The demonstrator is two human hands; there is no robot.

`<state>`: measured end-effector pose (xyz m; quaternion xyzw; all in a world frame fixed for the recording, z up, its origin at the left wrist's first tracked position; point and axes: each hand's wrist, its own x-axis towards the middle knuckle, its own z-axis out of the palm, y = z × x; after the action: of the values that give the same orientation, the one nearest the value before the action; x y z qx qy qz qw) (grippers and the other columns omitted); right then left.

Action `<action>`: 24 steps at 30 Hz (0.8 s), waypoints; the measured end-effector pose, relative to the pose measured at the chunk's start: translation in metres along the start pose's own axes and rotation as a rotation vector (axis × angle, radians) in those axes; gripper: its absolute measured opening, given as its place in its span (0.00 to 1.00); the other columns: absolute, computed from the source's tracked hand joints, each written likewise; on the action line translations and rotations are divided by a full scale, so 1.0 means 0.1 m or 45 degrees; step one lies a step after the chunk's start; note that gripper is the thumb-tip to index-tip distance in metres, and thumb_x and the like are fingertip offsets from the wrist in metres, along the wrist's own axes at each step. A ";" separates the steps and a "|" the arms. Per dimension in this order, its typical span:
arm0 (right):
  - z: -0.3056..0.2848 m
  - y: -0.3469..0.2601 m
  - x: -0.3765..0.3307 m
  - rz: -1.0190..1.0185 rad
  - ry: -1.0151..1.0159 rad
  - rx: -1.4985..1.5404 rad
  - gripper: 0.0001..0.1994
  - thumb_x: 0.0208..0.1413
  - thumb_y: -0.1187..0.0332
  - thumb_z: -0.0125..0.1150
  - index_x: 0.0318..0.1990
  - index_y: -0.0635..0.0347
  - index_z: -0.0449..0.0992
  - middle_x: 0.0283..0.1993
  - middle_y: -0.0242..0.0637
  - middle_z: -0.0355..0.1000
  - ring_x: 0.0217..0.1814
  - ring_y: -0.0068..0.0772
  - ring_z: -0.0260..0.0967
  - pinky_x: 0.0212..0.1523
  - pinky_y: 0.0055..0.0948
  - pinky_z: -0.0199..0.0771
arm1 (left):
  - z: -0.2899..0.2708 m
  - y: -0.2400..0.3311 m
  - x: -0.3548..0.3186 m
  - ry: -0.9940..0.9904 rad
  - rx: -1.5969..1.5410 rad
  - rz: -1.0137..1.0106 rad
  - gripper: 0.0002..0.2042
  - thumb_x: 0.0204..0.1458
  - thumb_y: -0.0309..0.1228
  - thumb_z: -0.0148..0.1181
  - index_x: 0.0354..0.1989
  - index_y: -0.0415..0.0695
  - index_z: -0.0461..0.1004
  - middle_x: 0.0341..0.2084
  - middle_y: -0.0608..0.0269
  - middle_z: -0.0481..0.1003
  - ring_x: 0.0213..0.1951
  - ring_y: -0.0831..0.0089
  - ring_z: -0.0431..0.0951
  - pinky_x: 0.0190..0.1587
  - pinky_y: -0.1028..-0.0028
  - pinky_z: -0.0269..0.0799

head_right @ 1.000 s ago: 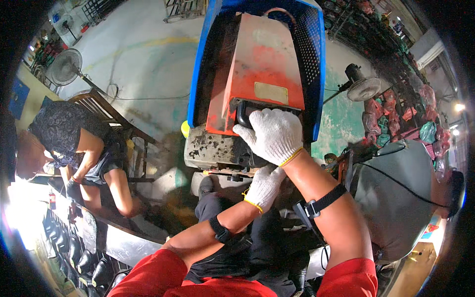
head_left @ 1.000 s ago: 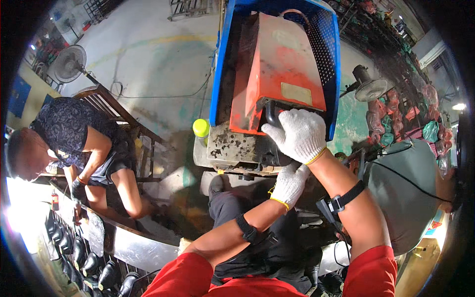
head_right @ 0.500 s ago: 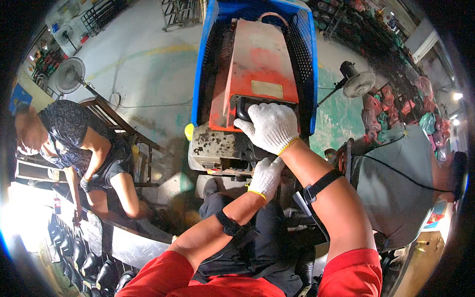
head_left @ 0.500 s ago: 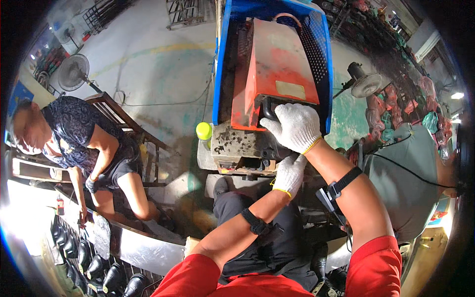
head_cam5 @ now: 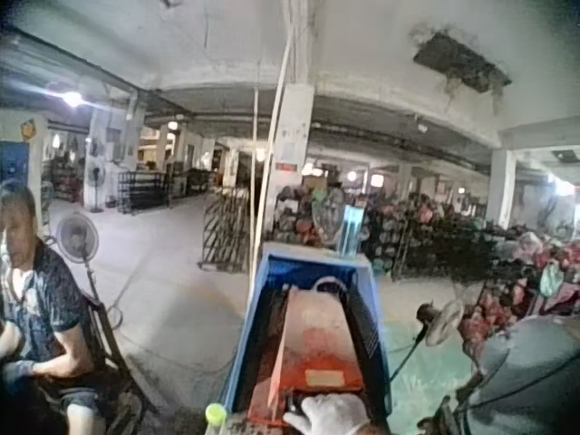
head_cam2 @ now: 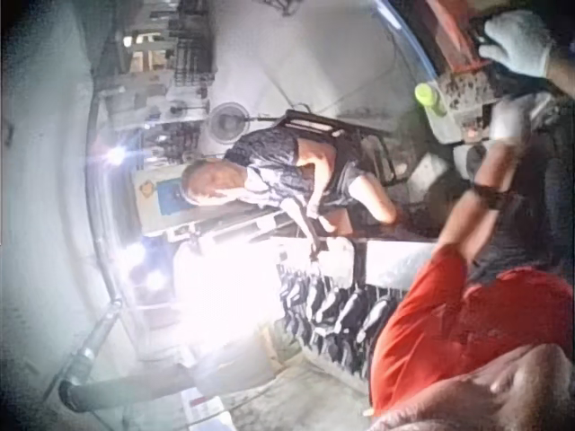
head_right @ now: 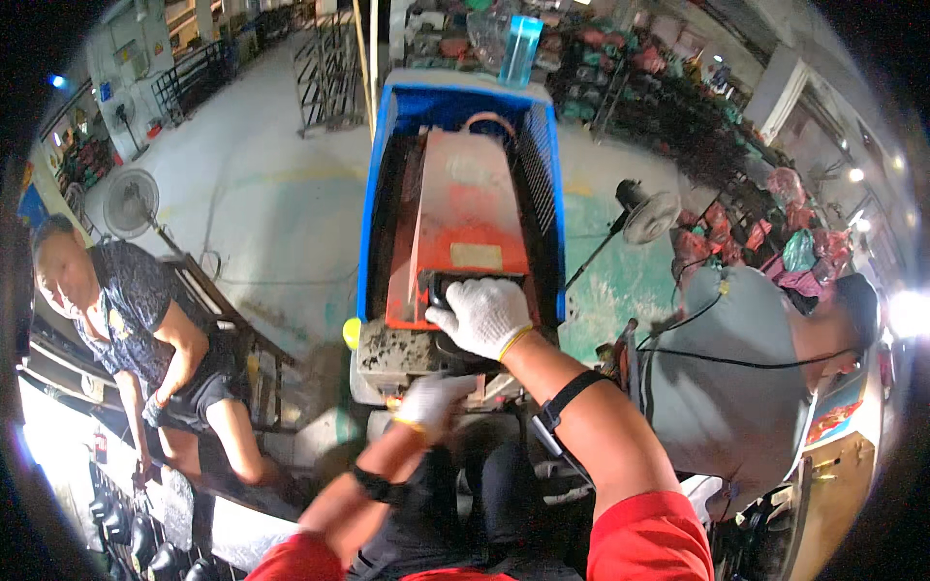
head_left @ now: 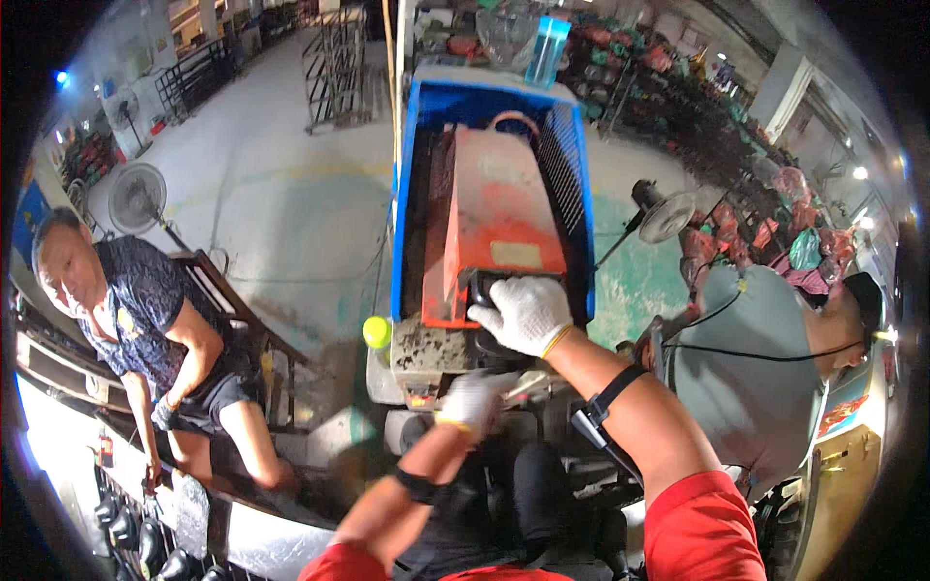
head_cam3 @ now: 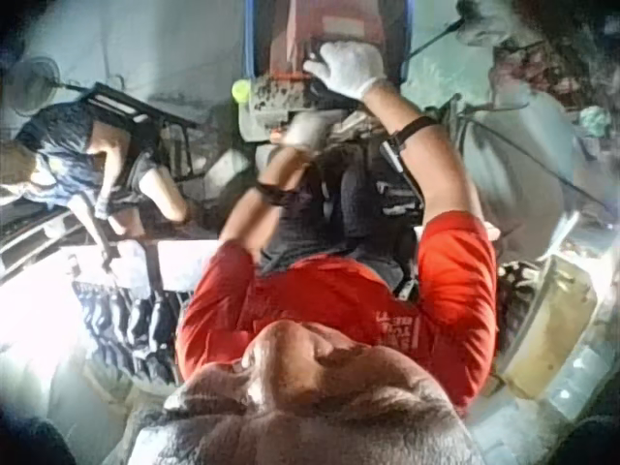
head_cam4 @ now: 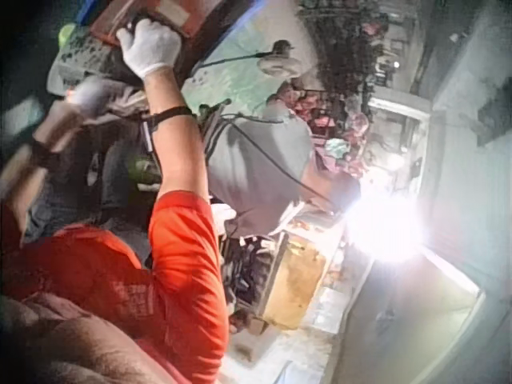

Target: Using a buffing/sanding machine to smooth and finish the soles of black leather shoes.

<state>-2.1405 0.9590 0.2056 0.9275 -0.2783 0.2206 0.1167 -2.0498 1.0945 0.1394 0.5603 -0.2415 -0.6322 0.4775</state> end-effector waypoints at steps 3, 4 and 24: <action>-0.09 -0.26 0.21 0.064 -0.230 0.119 0.26 0.65 0.39 0.64 0.32 0.54 0.81 0.31 0.46 0.83 0.33 0.52 0.85 0.35 0.54 0.82 | -0.78 0.20 -0.36 -0.116 0.637 0.037 0.16 0.62 0.41 0.67 0.39 0.37 0.81 0.25 0.55 0.81 0.25 0.66 0.83 0.28 0.63 0.77; -0.10 -0.28 0.27 0.066 -0.269 0.160 0.26 0.66 0.40 0.62 0.32 0.56 0.81 0.32 0.48 0.84 0.35 0.54 0.85 0.36 0.54 0.83 | -0.87 0.20 -0.37 -0.074 1.013 0.227 0.18 0.59 0.42 0.68 0.40 0.35 0.81 0.26 0.48 0.83 0.27 0.62 0.86 0.30 0.60 0.80; -1.85 0.61 2.49 0.033 0.493 -0.094 0.27 0.62 0.36 0.64 0.28 0.52 0.84 0.28 0.47 0.82 0.34 0.55 0.84 0.39 0.52 0.83 | -0.57 1.72 1.24 0.619 1.251 0.428 0.50 0.37 0.55 0.81 0.74 0.49 0.74 0.63 0.33 0.71 0.63 0.39 0.78 0.68 0.54 0.77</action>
<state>-2.0526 0.8564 0.4916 0.8591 -0.2704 0.3862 0.1991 -1.9286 0.9258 0.2104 0.7996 -0.4762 -0.2141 0.2968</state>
